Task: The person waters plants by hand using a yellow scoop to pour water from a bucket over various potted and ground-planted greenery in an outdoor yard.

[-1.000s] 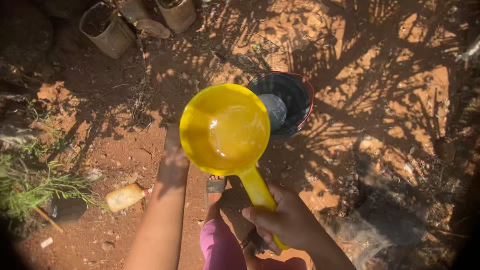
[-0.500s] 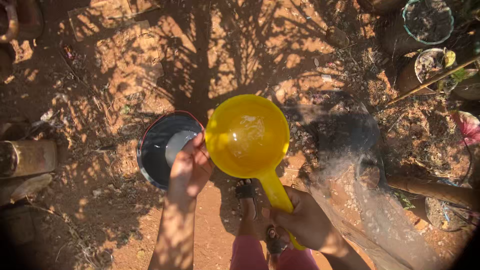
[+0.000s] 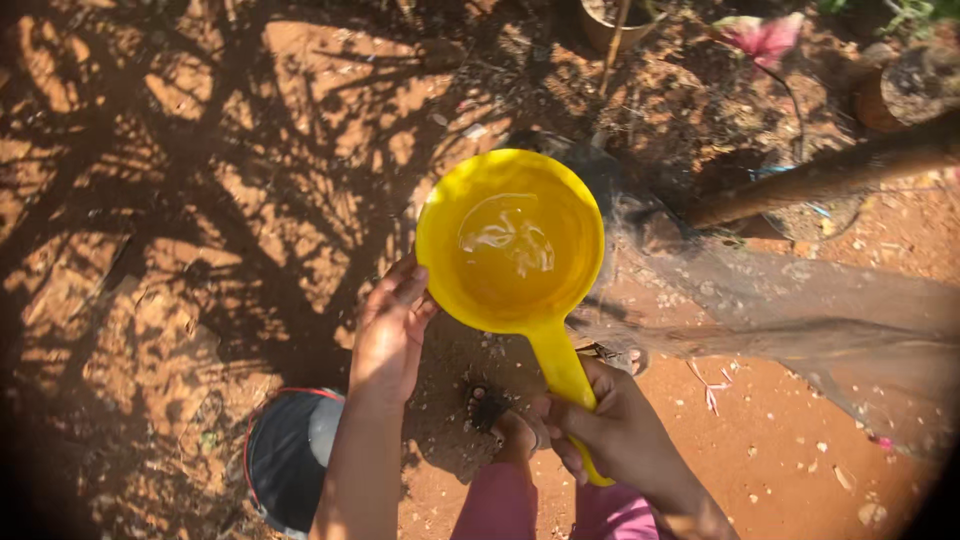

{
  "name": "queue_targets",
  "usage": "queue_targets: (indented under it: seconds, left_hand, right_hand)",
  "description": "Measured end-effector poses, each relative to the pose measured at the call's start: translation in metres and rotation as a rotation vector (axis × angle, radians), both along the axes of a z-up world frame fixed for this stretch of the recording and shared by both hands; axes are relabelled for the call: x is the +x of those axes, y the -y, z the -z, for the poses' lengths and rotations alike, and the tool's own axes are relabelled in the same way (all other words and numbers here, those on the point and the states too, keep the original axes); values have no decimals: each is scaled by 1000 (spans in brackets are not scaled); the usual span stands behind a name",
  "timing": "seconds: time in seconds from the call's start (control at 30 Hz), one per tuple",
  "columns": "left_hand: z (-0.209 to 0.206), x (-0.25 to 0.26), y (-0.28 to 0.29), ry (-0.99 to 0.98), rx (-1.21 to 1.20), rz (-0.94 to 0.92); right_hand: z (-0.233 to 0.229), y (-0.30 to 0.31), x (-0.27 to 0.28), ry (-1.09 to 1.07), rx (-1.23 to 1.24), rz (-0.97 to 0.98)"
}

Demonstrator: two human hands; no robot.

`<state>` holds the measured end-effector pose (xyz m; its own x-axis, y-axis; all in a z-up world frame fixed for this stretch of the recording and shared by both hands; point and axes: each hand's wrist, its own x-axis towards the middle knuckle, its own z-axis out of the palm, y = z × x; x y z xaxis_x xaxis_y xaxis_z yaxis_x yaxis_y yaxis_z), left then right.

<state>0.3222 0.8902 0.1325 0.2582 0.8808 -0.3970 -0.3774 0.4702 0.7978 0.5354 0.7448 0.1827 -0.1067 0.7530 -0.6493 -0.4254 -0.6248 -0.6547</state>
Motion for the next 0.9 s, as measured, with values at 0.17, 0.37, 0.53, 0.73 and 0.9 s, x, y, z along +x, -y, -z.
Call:
queue_targets:
  seconds: [0.17,0.37,0.53,0.73,0.9]
  left_hand:
    - [23,155,-10,19,-66,310]
    - [52,355,37,-14,-29,910]
    - [89,525,71,-142,-138,1210]
    - [108,708,61,-332,-53,1259]
    - [131,832,47,-536,230,1129]
  right_hand:
    - [9,54,106,123,-51,275]
    - [0,150,228,260,-177,573]
    - [-25,186,319,496,-396,721]
    - [-53,165,423,861,-650,710]
    - [-40,144,496,1334,-471,541]
